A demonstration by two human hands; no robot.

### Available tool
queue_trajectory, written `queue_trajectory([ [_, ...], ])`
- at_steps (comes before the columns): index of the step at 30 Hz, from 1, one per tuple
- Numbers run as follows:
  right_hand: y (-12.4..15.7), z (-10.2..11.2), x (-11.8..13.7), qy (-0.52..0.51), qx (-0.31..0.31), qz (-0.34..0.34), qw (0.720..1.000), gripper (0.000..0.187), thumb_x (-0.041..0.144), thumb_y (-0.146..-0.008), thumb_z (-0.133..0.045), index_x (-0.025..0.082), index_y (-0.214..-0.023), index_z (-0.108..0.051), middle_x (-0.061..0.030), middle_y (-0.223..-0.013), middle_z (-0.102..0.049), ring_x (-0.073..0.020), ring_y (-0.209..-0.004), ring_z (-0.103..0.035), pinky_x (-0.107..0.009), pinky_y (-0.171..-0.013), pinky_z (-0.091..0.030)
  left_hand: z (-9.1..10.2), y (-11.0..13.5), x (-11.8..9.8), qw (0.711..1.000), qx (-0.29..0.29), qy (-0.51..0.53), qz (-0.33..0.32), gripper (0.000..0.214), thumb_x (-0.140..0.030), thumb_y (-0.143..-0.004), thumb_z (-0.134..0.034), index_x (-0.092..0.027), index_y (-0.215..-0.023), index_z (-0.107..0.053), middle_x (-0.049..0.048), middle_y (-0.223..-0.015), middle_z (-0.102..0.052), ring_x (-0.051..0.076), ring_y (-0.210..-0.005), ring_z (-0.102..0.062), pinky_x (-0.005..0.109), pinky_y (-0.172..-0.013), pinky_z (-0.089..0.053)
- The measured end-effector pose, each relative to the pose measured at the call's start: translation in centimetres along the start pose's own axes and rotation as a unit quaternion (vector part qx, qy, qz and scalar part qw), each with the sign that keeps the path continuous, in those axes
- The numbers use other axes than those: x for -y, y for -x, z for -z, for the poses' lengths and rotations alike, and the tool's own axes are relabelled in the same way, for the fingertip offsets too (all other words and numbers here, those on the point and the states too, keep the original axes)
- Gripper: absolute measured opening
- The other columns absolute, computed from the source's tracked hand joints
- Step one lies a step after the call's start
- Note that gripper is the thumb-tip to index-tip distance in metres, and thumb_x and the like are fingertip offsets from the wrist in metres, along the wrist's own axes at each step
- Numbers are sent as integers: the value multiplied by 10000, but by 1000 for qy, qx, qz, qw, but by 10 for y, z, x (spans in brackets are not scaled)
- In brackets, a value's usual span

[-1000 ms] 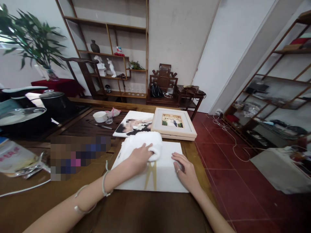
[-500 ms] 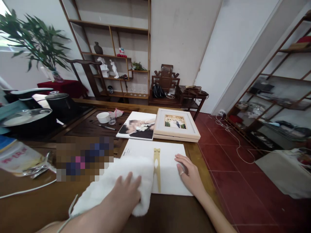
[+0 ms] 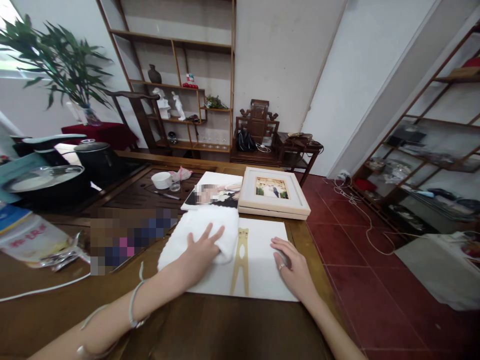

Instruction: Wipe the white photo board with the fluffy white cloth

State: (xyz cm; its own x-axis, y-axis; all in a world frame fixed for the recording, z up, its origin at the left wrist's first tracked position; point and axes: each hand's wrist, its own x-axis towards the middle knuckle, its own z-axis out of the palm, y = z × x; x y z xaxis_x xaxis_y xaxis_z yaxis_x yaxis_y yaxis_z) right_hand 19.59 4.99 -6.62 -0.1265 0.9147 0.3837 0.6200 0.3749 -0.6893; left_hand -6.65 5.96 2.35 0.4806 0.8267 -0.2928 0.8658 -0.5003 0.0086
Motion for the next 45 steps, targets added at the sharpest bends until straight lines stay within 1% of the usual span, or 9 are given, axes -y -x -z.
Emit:
queue_trajectory([
  [4, 0, 0, 0, 1, 3, -5, 1000, 261, 213, -849, -466, 236, -1052, -627, -67, -1142, -609, -226, -1139, -513, -482, -1034, -344, -1, 45, -15, 994, 70, 45, -75, 471, 32, -550, -571, -174, -968, -637, 125, -1432, -310, 396, -1301, -258, 609, -905, -372],
  [7, 1, -1, -1, 2, 7, -9, 1000, 248, 220, -850, -466, 230, -1035, -630, -67, -1146, -606, -227, -1145, -508, -479, -1038, -337, -1, 58, -12, 988, 91, 68, -104, 497, 22, -582, -546, -180, -1030, -621, 95, -1403, -374, 322, -1305, -294, 489, -997, -358],
  [10, 1, -1, -1, 1, 7, -9, 1000, 230, 223, -854, -460, 225, -1006, -633, -70, -1143, -606, -228, -1147, -506, -473, -1033, -342, 5, 40, 0, 991, 63, 87, -83, 510, 66, -660, -394, -169, -1070, -589, 73, -1440, -307, 250, -1319, -284, 408, -1020, -359],
  [16, 1, 0, 0, 4, 10, -5, 1000, 227, 220, -855, -451, 223, -1002, -624, -71, -1138, -606, -224, -1140, -509, -468, -1027, -349, -6, -29, 13, 991, -43, 95, -83, 499, 72, -614, -371, -154, -1004, -587, 46, -1483, -196, 360, -1350, -69, 637, -1008, -218],
  [21, -1, -1, 0, 10, 10, -6, 1000, 231, 217, -849, -450, 219, -1004, -621, -73, -1142, -605, -227, -1141, -508, -463, -1024, -352, -29, -47, -1, 978, -143, 95, -116, 489, 33, -618, -399, -189, -997, -615, -2, -1485, -198, 357, -1356, -48, 669, -1019, -117],
  [29, 0, 1, -4, 11, 23, -6, 1000, 373, 105, -754, -435, 214, -1066, -607, -66, -1185, -579, -225, -1163, -487, -464, -1045, -325, -56, -3, -69, 949, -185, 30, -253, 173, -214, -764, -550, -176, -865, -686, 39, -1494, -164, 454, -1327, -8, 691, -998, 55],
  [33, 0, 3, -6, -2, 39, 0, 999, 504, 49, -665, -422, 229, -1103, -596, -47, -1206, -568, -217, -1194, -462, -459, -1062, -304, -62, 23, -79, 932, -195, 8, -305, 183, -260, -817, -537, -203, -763, -703, 1, -1473, -234, 451, -1321, -96, 655, -1008, 120],
  [38, -1, 1, -6, 16, 20, -4, 1000, 341, 145, -771, -449, 211, -1061, -614, -70, -1178, -586, -232, -1153, -498, -454, -1034, -347, -37, 3, -64, 960, -133, 24, -246, 256, -198, -769, -511, -188, -976, -661, 42, -1483, -205, 427, -1331, -100, 672, -1002, -174],
  [45, -1, -1, -5, 22, 12, 8, 1000, 278, 194, -815, -446, 207, -1036, -615, -78, -1166, -595, -235, -1137, -513, -460, -1016, -369, -29, -68, -65, 973, -190, 14, -127, 293, -126, -754, -475, -146, -978, -662, 98, -1483, -187, 469, -1317, -57, 756, -936, -123],
])
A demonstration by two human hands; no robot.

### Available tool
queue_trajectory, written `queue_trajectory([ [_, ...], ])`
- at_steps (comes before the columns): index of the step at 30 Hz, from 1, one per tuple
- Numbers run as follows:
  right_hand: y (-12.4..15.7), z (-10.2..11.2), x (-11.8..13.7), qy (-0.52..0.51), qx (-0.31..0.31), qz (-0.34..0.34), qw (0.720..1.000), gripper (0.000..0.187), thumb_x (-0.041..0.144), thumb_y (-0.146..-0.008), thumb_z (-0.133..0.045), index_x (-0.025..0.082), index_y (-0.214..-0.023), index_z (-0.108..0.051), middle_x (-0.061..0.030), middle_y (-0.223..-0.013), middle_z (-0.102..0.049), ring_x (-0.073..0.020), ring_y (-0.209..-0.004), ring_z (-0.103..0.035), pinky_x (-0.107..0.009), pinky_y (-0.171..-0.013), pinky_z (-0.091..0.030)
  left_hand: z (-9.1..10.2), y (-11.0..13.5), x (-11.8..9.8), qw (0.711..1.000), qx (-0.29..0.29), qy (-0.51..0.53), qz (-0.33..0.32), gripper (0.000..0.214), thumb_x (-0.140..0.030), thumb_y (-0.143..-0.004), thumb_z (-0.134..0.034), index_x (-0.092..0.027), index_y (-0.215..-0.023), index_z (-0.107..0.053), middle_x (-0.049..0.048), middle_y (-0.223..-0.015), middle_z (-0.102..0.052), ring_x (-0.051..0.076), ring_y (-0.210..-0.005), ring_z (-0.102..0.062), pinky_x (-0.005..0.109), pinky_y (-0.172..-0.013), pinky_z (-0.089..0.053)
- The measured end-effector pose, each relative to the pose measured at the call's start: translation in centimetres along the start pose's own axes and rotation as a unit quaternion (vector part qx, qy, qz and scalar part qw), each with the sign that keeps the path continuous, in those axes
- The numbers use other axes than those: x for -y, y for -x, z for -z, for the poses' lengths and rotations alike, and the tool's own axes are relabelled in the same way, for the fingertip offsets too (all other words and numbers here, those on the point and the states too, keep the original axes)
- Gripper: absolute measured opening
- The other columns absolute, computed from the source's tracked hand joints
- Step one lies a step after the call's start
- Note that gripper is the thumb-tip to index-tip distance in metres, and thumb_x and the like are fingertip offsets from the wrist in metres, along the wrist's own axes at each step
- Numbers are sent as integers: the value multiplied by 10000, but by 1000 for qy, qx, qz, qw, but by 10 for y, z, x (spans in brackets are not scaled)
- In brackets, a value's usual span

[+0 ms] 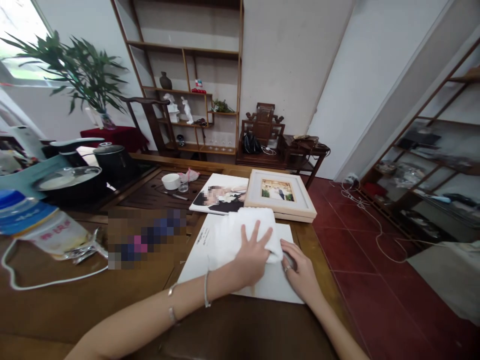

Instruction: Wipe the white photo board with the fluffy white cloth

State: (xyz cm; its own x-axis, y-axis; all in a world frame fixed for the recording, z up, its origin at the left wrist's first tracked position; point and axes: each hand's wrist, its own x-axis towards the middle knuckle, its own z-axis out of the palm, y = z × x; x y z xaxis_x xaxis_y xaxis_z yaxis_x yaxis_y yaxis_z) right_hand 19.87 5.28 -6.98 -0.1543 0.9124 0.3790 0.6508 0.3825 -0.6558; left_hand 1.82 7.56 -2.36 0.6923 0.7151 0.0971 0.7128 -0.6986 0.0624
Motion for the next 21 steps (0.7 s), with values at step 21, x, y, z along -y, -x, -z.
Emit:
queue_trajectory([
  [21, 2, -2, 0, -28, 25, -35, 999, 433, 328, -902, -372, 194, -1305, -460, -64, -1383, -402, -225, -1307, -323, -484, -1103, -223, 11, 6, -4, 999, 30, -3, -20, 323, -136, -727, -513, -143, -1020, -650, 118, -1472, -211, 442, -1324, -107, 705, -975, -140],
])
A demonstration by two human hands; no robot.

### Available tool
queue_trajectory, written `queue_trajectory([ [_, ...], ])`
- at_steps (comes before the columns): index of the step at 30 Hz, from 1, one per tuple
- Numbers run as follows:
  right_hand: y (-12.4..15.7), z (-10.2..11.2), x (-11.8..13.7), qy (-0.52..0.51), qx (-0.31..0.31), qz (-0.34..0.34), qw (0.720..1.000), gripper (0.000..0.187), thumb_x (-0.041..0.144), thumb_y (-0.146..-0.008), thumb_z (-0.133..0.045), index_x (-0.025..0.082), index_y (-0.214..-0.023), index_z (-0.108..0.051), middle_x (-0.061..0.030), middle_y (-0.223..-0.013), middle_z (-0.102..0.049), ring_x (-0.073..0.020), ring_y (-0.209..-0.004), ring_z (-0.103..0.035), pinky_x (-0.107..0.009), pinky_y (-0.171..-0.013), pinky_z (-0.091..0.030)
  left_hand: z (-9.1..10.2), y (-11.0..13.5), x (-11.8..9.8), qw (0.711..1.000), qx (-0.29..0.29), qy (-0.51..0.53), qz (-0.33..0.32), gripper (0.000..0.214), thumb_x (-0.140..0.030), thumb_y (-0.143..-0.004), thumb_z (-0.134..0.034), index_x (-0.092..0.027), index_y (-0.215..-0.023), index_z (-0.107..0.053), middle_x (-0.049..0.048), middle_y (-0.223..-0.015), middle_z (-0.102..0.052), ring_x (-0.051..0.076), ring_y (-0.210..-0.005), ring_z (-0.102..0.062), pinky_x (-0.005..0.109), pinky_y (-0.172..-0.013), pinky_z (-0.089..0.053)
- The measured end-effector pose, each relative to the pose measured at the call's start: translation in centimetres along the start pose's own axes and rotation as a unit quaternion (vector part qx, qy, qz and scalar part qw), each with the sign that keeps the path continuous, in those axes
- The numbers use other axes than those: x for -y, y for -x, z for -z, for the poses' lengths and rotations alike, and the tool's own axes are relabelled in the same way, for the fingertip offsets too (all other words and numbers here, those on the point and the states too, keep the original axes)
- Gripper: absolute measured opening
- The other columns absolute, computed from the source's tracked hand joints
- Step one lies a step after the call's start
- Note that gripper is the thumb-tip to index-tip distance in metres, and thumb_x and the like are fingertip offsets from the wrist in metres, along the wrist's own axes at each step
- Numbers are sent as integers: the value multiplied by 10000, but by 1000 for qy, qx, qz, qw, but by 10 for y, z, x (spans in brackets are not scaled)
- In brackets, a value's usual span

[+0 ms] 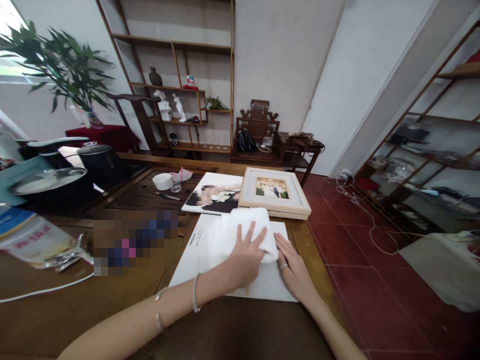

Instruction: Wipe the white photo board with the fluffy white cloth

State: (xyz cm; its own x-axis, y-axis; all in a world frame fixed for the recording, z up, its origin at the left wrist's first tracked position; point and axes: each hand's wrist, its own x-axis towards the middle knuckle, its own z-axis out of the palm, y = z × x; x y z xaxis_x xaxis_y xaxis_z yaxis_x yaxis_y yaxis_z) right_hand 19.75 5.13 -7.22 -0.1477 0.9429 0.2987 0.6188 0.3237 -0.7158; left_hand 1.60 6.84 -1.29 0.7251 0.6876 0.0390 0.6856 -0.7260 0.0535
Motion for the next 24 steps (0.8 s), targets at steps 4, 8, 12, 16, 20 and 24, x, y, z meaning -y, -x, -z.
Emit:
queue_trajectory([
  [4, 0, 3, 6, -88, -65, -87, 990, 461, 431, -904, -371, 207, -1295, -473, -60, -1363, -432, -226, -1279, -372, -448, -1091, -260, -8, -8, 1, 998, -36, 18, -43, 295, -141, -729, -489, -182, -953, -677, 57, -1482, -209, 412, -1341, -61, 694, -1002, -60],
  [8, -1, 6, 2, -161, -141, -147, 966, 504, 485, -891, -377, 194, -1291, -474, -82, -1349, -450, -236, -1250, -413, -432, -1062, -315, 0, 13, -27, 989, 4, 15, -148, 260, -225, -733, -533, -176, -943, -681, 46, -1475, -232, 419, -1333, -116, 675, -1011, -132],
  [12, -1, 9, 2, -187, -140, -145, 961, 476, 477, -913, -316, 184, -1187, -573, -87, -1282, -524, -235, -1206, -466, -434, -1047, -338, 0, 47, -55, 980, 25, 12, -197, 196, -294, -821, -524, -225, -864, -702, 1, -1391, -402, 417, -1262, -317, 614, -948, -321],
  [16, 0, 8, 7, -135, -107, -108, 979, 411, 427, -913, -349, 194, -1088, -640, -76, -1229, -571, -227, -1184, -489, -440, -1051, -333, 10, 66, -51, 985, 64, 37, -156, 208, -302, -854, -501, -246, -881, -699, -8, -1291, -522, 375, -1183, -445, 519, -874, -422],
  [20, 0, 4, 6, -27, -44, -25, 998, 338, 312, -859, -471, 202, -1148, -609, -77, -1257, -546, -242, -1225, -443, -467, -1060, -313, 34, 43, -17, 992, 98, 48, -57, 304, -187, -771, -523, -165, -1057, -622, 93, -1373, -422, 353, -1227, -402, 486, -936, -396],
  [24, -1, 1, 8, 51, 8, 45, 998, 409, 214, -842, -452, 224, -1244, -523, -70, -1319, -486, -252, -1258, -396, -517, -1077, -239, 28, -5, 15, 990, -7, 129, -49, 341, -93, -764, -457, -136, -1083, -570, 121, -1352, -440, 265, -1315, -289, 425, -1043, -299],
])
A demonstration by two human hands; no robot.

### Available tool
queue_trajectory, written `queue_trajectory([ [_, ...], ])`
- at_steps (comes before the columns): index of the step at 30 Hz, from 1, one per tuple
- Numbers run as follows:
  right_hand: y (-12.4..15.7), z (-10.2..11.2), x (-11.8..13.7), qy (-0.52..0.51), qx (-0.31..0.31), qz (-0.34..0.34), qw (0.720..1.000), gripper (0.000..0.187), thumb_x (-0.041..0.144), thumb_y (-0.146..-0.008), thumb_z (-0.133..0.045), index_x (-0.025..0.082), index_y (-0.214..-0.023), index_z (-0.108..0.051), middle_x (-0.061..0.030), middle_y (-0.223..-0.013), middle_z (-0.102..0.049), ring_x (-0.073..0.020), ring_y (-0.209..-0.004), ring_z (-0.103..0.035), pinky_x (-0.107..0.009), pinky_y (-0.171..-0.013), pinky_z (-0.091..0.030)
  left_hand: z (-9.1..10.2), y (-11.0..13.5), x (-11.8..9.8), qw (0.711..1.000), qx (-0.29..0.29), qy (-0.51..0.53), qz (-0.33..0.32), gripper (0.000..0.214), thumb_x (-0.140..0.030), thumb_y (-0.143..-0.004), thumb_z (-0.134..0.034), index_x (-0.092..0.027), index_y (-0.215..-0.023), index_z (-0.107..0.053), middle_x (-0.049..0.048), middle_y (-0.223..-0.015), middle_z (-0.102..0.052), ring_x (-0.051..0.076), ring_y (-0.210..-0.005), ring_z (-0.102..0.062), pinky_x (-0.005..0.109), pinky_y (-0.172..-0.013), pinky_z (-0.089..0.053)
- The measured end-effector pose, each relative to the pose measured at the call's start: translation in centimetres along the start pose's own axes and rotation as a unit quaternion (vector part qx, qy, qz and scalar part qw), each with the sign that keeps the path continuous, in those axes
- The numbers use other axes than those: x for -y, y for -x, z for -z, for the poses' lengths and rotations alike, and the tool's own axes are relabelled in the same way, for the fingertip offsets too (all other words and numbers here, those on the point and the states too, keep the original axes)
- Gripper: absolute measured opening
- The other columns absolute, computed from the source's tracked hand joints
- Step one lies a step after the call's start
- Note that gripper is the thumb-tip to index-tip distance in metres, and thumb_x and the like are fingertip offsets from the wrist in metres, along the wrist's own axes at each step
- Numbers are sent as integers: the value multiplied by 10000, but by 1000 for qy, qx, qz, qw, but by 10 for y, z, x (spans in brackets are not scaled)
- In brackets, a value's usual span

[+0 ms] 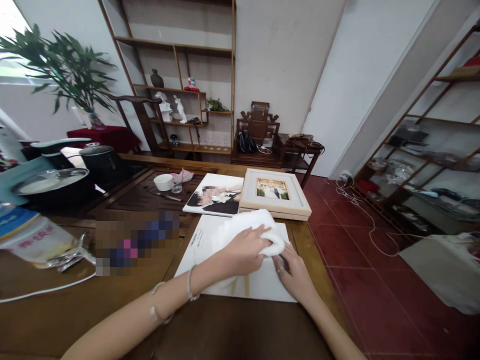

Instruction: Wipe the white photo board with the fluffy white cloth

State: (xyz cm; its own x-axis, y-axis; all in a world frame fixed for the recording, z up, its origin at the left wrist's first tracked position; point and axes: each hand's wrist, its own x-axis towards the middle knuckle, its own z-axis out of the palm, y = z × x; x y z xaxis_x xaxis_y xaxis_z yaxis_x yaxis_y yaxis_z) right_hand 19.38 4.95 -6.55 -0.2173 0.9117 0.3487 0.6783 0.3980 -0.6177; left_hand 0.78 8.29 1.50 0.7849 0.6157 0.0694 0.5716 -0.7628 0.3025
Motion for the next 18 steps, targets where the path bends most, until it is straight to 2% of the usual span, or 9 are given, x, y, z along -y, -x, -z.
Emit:
queue_trajectory([
  [3, 0, 0, 3, 24, 8, 16, 1000, 360, 184, -844, -440, 242, -1173, -574, -64, -1234, -561, -244, -1181, -475, -515, -1059, -264, -17, -22, 15, 995, -16, 57, -78, 314, -56, -755, -443, -174, -1018, -569, 50, -1276, -526, 171, -1354, -198, 360, -1096, -218],
  [7, 0, 1, 5, 22, -6, 24, 999, 352, 175, -829, -455, 243, -1149, -584, -63, -1171, -599, -248, -1164, -485, -499, -1041, -301, -30, -23, 20, 994, -16, 57, -96, 506, 52, -666, -391, -169, -1107, -508, 51, -1400, -383, 151, -1371, -121, 376, -1118, -149],
  [10, 0, 1, 5, 19, 8, 20, 1000, 397, 164, -835, -443, 264, -1206, -543, -56, -1230, -565, -244, -1190, -468, -536, -1066, -225, -20, -15, 22, 998, 16, 8, -66, 491, 75, -663, -383, -177, -1058, -532, 63, -1395, -388, 174, -1354, -196, 374, -1082, -236],
  [13, 0, 0, 2, 16, 21, 7, 1000, 422, 190, -854, -438, 261, -1266, -493, -65, -1309, -498, -243, -1246, -415, -557, -1073, -188, -3, -3, 21, 998, 42, -23, -31, 389, 69, -693, -407, -163, -962, -566, 98, -1266, -518, 223, -1241, -402, 367, -982, -368],
  [16, 1, -2, -1, 16, 19, -7, 1000, 406, 244, -874, -437, 234, -1276, -488, -77, -1333, -468, -236, -1272, -382, -549, -1081, -189, 11, 17, 5, 997, 68, -45, 1, 303, 61, -692, -451, -135, -879, -586, 121, -1080, -618, 251, -1061, -551, 370, -885, -438],
  [18, 2, -3, -2, 19, 23, -13, 999, 398, 256, -880, -430, 224, -1272, -493, -75, -1338, -461, -225, -1276, -377, -540, -1089, -184, 15, 35, -13, 992, 103, -65, 5, 301, 38, -700, -473, -121, -927, -589, 133, -1110, -607, 278, -1078, -542, 414, -897, -435],
])
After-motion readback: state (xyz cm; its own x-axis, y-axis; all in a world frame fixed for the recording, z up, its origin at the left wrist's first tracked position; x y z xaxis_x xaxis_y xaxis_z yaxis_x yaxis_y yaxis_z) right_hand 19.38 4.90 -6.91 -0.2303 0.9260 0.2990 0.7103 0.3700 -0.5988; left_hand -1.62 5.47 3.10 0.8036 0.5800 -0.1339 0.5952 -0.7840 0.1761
